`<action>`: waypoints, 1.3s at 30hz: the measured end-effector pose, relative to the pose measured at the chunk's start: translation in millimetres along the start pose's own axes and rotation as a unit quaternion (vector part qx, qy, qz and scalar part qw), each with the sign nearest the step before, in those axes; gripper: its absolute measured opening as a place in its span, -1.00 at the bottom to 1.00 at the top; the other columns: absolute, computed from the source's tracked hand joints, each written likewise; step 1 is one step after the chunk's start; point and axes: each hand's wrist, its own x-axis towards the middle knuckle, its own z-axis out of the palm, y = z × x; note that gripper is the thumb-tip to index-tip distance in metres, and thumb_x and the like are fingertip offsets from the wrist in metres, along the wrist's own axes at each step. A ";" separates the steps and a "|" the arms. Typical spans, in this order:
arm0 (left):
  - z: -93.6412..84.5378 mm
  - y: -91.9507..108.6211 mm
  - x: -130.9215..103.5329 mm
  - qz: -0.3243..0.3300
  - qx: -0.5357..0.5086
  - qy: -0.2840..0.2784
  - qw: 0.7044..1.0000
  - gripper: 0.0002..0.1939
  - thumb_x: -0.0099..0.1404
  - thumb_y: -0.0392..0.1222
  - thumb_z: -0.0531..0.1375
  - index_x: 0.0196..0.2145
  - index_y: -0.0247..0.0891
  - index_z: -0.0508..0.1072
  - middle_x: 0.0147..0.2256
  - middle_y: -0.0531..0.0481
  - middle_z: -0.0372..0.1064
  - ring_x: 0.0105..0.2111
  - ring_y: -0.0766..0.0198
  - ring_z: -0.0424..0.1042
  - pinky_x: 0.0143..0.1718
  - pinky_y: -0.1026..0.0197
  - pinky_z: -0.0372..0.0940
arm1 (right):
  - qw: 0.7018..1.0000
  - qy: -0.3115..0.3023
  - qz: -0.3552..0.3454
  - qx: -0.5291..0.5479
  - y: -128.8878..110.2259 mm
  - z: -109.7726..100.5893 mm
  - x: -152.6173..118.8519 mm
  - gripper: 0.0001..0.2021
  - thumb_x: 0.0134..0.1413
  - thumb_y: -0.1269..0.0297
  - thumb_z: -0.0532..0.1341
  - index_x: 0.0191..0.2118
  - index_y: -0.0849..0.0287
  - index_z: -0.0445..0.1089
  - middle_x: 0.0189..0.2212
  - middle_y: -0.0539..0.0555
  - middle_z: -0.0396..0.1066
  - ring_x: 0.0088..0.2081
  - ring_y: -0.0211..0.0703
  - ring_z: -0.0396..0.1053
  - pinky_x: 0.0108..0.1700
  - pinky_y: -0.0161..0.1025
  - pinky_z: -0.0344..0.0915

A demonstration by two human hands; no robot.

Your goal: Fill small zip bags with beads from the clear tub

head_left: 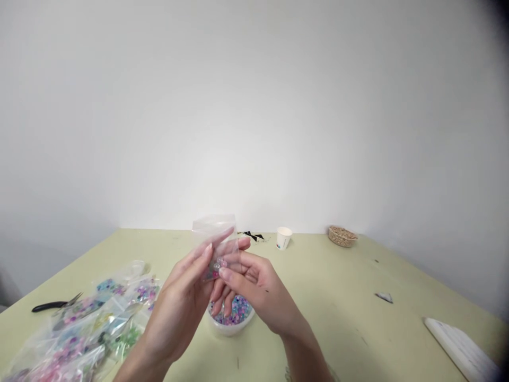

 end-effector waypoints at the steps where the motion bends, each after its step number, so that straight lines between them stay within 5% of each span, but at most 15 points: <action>1: 1.2 0.3 -1.4 0.000 -0.002 -0.003 1.000 -0.59 0.25 -0.08 0.13 0.06 -0.15 0.37 0.04 -0.16 0.36 -0.38 0.17 0.46 -0.59 0.27 0.29 | 1.000 -0.005 0.000 -0.002 -1.4 -0.3 -1.5 -0.80 0.12 0.21 0.18 -0.24 0.26 0.34 -0.52 0.01 0.38 -0.52 -0.29 0.41 -0.51 -0.40 0.29; 12: -3.4 -6.1 9.3 -0.019 -0.017 0.021 0.999 -0.57 0.27 -0.05 0.12 0.07 -0.16 0.36 0.05 -0.19 0.32 -0.48 0.29 0.40 -0.64 0.31 0.22 | 0.999 0.021 0.034 -0.003 3.9 -8.0 2.5 -0.83 0.01 0.31 0.27 -0.28 0.27 0.35 -0.52 0.02 0.41 -0.52 -0.28 0.42 -0.48 -0.39 0.32; 19: -9.6 -9.5 20.9 -0.038 -0.044 0.041 0.997 -0.60 0.27 -0.02 0.11 0.03 -0.18 0.40 -0.02 -0.17 0.41 -0.12 0.03 0.43 -0.40 0.23 0.36 | 0.995 0.046 0.083 -0.041 6.5 -15.0 6.8 -0.73 -0.19 0.44 0.37 -0.27 0.24 0.39 -0.48 0.00 0.42 -0.45 -0.23 0.43 -0.38 -0.35 0.35; 25: -13.1 -11.1 28.9 -0.054 -0.035 0.063 0.996 -0.57 0.25 0.01 0.13 0.02 -0.20 0.41 -0.05 -0.19 0.43 -0.21 0.07 0.47 -0.59 0.34 0.27 | 0.995 0.061 0.077 -0.020 13.1 -17.7 13.7 -0.84 -0.03 0.33 0.28 -0.28 0.25 0.39 -0.51 0.02 0.42 -0.50 -0.23 0.41 -0.42 -0.31 0.34; 30: -17.4 -16.3 35.6 -0.049 -0.037 0.084 0.995 -0.61 0.28 0.00 0.10 -0.01 -0.20 0.42 -0.10 -0.15 0.46 -0.15 0.08 0.44 -0.25 0.20 0.37 | 0.992 0.087 0.076 -0.057 19.6 -18.3 20.1 -0.78 -0.16 0.36 0.36 -0.31 0.26 0.42 -0.50 0.01 0.42 -0.47 -0.22 0.40 -0.34 -0.29 0.35; 33: -16.4 -19.2 38.5 -0.045 -0.033 0.088 0.995 -0.60 0.27 0.02 0.10 0.00 -0.19 0.41 -0.10 -0.15 0.46 -0.24 0.15 0.46 -0.37 0.27 0.34 | 0.992 0.093 0.079 -0.045 23.0 -21.1 21.5 -0.83 -0.06 0.28 0.31 -0.33 0.26 0.41 -0.53 0.00 0.41 -0.50 -0.25 0.39 -0.38 -0.30 0.35; 36: -15.7 -19.9 39.7 -0.042 -0.037 0.061 0.997 -0.59 0.24 0.03 0.13 -0.02 -0.20 0.44 -0.09 -0.15 0.46 -0.30 0.19 0.45 -0.47 0.31 0.29 | 0.994 0.089 0.060 -0.036 24.6 -25.6 21.1 -0.75 0.15 0.17 0.14 -0.41 0.26 0.37 -0.59 0.01 0.39 -0.55 -0.29 0.36 -0.43 -0.34 0.32; 39: -20.0 -18.4 39.8 -0.035 -0.059 0.013 0.998 -0.59 0.20 0.03 0.17 -0.04 -0.18 0.46 -0.04 -0.13 0.42 -0.16 0.10 0.42 -0.32 0.24 0.33 | 0.995 0.084 0.048 -0.014 24.9 -29.9 19.8 -0.66 0.21 0.12 0.08 -0.47 0.26 0.33 -0.64 0.02 0.37 -0.60 -0.30 0.34 -0.48 -0.35 0.30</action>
